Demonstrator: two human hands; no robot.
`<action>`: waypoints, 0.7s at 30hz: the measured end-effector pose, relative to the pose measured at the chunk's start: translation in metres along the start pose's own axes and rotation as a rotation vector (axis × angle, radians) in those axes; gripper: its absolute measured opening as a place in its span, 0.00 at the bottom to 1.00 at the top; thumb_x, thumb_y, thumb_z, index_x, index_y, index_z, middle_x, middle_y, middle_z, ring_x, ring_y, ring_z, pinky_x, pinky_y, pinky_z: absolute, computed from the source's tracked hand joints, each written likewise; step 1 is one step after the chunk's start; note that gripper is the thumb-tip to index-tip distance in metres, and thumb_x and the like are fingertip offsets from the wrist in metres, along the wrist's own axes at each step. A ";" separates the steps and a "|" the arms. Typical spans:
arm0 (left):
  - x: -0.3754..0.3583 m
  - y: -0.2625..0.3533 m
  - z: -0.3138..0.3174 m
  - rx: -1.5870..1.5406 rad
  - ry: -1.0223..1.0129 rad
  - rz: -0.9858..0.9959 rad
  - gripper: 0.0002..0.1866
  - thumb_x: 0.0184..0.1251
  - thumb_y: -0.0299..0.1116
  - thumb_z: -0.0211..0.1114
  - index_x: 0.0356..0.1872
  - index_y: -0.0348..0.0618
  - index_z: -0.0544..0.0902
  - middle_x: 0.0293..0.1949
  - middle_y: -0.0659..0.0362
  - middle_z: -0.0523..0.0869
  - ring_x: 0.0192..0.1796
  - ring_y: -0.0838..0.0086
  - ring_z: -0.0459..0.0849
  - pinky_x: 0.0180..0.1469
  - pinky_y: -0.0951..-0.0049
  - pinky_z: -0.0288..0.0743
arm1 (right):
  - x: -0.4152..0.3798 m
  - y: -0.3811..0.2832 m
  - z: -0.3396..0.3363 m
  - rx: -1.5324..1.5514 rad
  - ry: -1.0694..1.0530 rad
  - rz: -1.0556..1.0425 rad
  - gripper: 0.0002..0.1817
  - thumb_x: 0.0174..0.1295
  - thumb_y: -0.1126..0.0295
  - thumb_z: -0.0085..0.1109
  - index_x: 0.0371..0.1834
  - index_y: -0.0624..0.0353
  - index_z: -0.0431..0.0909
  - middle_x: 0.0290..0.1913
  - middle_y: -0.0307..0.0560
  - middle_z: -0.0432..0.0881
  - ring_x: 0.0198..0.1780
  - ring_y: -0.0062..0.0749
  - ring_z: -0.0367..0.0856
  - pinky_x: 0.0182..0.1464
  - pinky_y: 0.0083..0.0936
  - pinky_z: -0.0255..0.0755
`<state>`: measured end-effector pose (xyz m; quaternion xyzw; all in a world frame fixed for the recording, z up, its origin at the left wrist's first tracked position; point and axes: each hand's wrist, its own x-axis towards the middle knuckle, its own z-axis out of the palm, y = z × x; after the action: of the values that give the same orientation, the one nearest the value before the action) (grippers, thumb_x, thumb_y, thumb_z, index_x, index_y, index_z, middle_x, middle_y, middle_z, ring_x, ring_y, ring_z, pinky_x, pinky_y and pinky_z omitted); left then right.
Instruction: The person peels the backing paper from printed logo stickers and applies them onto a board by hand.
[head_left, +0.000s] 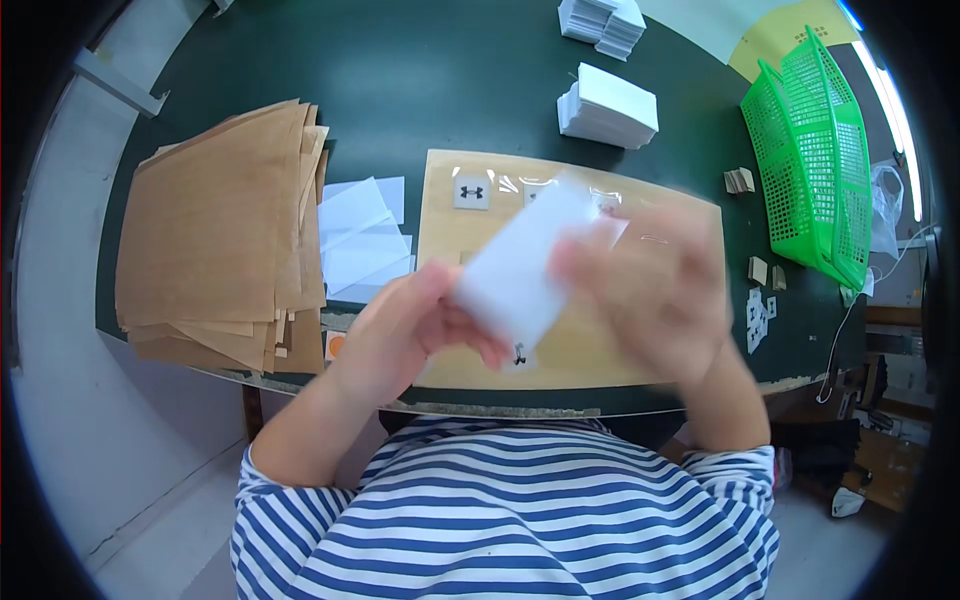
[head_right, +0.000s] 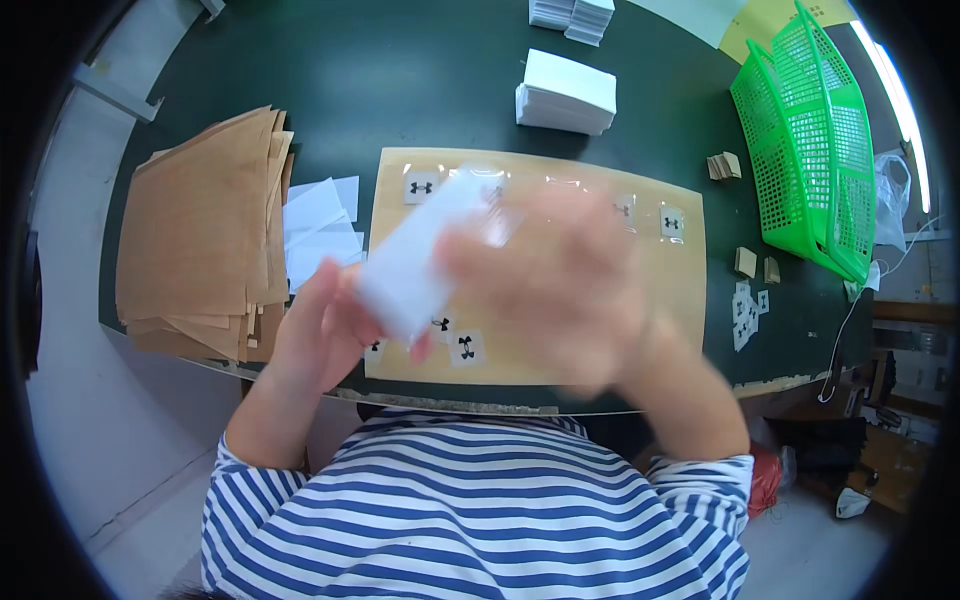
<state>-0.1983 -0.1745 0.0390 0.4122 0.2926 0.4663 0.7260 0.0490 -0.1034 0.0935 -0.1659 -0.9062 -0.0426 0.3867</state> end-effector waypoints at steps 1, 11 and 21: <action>0.000 -0.002 0.003 -0.007 -0.002 -0.072 0.20 0.78 0.43 0.62 0.55 0.33 0.83 0.49 0.48 0.87 0.52 0.65 0.84 0.57 0.67 0.78 | -0.005 -0.022 0.000 0.139 -0.075 -0.074 0.04 0.61 0.73 0.67 0.37 0.59 0.88 0.53 0.42 0.90 0.54 0.38 0.83 0.57 0.35 0.75; -0.014 -0.026 0.039 0.342 0.099 -0.031 0.13 0.75 0.26 0.61 0.25 0.41 0.80 0.22 0.62 0.79 0.23 0.79 0.69 0.27 0.82 0.65 | -0.031 -0.084 0.027 0.456 -0.123 0.789 0.17 0.66 0.81 0.62 0.57 0.65 0.85 0.55 0.50 0.86 0.52 0.38 0.79 0.51 0.26 0.74; -0.033 -0.036 0.058 0.367 0.316 0.185 0.15 0.74 0.25 0.62 0.22 0.41 0.77 0.22 0.62 0.77 0.23 0.79 0.65 0.27 0.80 0.62 | -0.039 -0.106 0.039 0.520 -0.119 0.730 0.20 0.64 0.85 0.60 0.61 0.65 0.83 0.55 0.53 0.83 0.50 0.39 0.78 0.49 0.25 0.76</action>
<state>-0.1493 -0.2318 0.0374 0.4840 0.4430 0.5287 0.5386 0.0120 -0.2057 0.0433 -0.3744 -0.7895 0.3353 0.3522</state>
